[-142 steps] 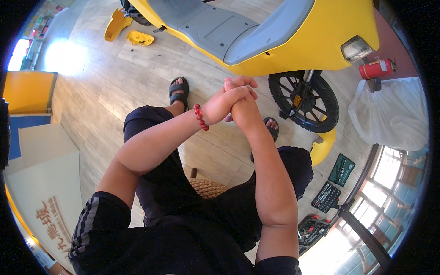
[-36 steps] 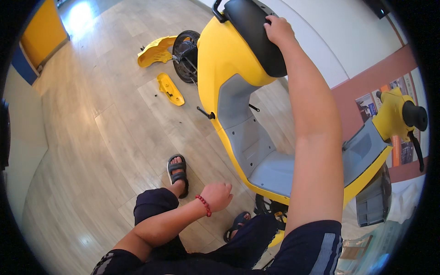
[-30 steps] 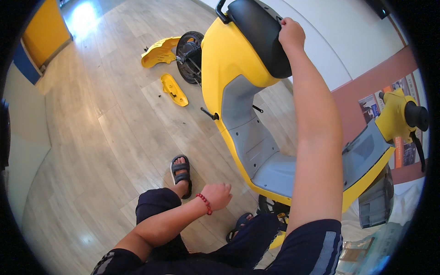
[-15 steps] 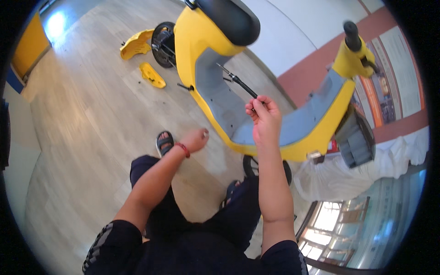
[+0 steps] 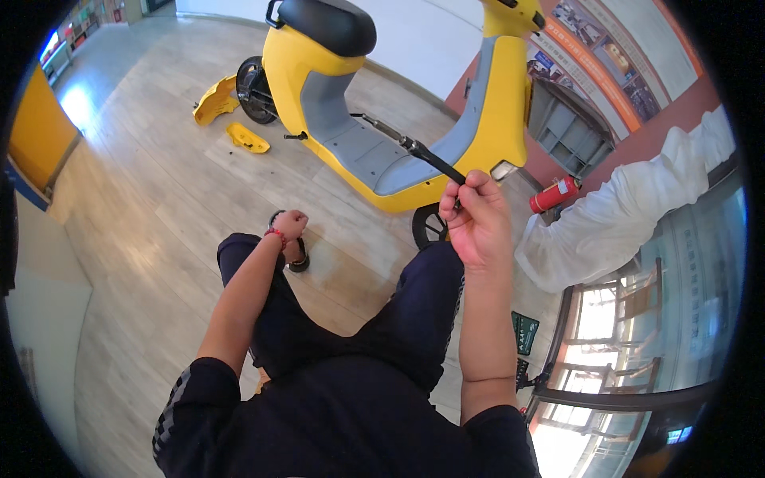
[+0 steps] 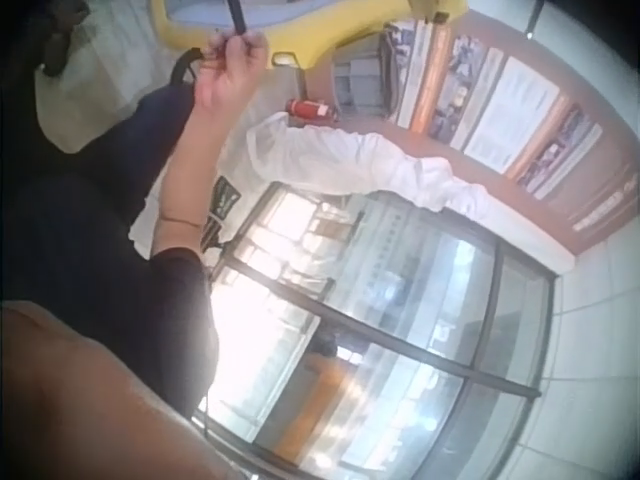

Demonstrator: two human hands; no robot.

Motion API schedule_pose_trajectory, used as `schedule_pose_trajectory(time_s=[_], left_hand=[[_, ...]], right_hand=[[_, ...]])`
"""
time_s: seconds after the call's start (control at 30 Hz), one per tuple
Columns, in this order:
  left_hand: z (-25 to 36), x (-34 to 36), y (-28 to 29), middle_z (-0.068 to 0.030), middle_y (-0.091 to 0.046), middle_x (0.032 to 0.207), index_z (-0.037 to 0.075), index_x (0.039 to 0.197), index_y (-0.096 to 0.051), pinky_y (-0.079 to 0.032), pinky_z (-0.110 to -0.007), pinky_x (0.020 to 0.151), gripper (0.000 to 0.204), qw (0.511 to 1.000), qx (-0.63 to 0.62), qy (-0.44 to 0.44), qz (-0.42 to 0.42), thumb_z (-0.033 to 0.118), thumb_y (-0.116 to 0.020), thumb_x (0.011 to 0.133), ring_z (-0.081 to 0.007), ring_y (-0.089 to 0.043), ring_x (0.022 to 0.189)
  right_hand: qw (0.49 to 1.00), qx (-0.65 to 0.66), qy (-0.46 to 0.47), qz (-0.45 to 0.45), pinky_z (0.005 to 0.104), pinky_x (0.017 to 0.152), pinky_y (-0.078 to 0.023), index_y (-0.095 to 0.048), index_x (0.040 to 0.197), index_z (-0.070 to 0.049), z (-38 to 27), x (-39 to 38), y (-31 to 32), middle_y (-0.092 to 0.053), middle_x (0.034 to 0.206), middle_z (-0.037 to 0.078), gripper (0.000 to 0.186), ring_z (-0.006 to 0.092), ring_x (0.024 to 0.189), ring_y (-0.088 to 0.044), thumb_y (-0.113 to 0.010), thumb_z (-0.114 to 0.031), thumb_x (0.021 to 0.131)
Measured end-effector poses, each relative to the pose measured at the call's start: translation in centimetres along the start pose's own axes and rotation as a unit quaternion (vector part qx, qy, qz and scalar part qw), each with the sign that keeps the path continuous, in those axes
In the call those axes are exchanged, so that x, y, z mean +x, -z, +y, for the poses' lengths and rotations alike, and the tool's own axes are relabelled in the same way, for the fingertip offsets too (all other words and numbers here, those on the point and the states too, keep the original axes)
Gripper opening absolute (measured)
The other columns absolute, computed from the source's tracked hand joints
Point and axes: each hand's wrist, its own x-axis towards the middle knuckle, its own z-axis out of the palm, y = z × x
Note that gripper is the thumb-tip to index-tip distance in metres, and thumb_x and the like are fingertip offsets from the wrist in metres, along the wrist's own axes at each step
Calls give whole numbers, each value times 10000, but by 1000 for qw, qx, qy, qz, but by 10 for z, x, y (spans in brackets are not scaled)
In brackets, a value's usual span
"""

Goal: Repairing a yellow electric scooter by using a screwdriver to tighten or remove screws from the footboard panel.

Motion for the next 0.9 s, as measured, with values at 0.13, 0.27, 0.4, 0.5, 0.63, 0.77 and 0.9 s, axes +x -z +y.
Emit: schedule_pose_trajectory(time_s=[0.13,0.27,0.4,0.5,0.63,0.77,0.9], left_hand=[[-11,-20,-19,-150,-767,902,60,1070,-772,-594,-361,752,331,999,-9,16,-34,308,-619,913,-227,-750,762],[-18,-43,-36,-189,-762,950,61,1052,-776,-559,-425,907,351,993,88,-72,-20,326,-588,918,-366,-724,972],[-31,-54,-41,-175,-761,923,52,1027,-775,-572,-410,851,317,991,111,-60,-49,300,-608,924,-323,-734,924],[-22,-63,-33,-155,-761,897,42,1007,-773,-582,-388,793,293,994,70,-44,-65,283,-622,941,-275,-742,870],[56,-80,4,-120,-745,861,-7,1120,-741,-565,-331,774,302,986,-141,-39,-82,239,-637,977,-191,-707,812],[191,-110,61,-87,-723,1079,-23,1350,-616,-563,-282,827,350,929,-308,-188,-77,141,-587,1041,-125,-677,879],[283,-155,91,-121,-712,1156,-11,1388,-575,-560,-366,917,356,859,-397,-306,-106,109,-573,1052,-188,-695,977]], right_hand=[[994,87,-4,-60,330,732,-597,-651,1105,-63,-7,-24,19,-713,1025,162,141,257,849,-713,-644,1,979],[985,158,-14,-68,326,737,-590,-654,1118,-67,-7,-39,41,-706,1034,161,152,253,853,-702,-642,0,982],[978,196,-12,-73,328,747,-587,-662,1114,-75,-6,-44,60,-703,1027,153,149,249,860,-694,-639,-2,985],[977,201,-8,-71,330,750,-589,-664,1102,-75,-5,-46,71,-701,1022,154,150,247,860,-694,-635,7,981],[983,173,16,-56,333,747,-595,-665,1094,-71,-2,-49,79,-700,1022,158,166,245,848,-694,-632,30,967],[995,96,34,5,341,741,-601,-665,1081,-52,6,-54,78,-726,985,156,149,240,810,-716,-636,30,960],[997,26,54,41,348,731,-591,-660,1091,-29,15,-61,70,-736,970,149,149,237,809,-725,-644,34,957]])
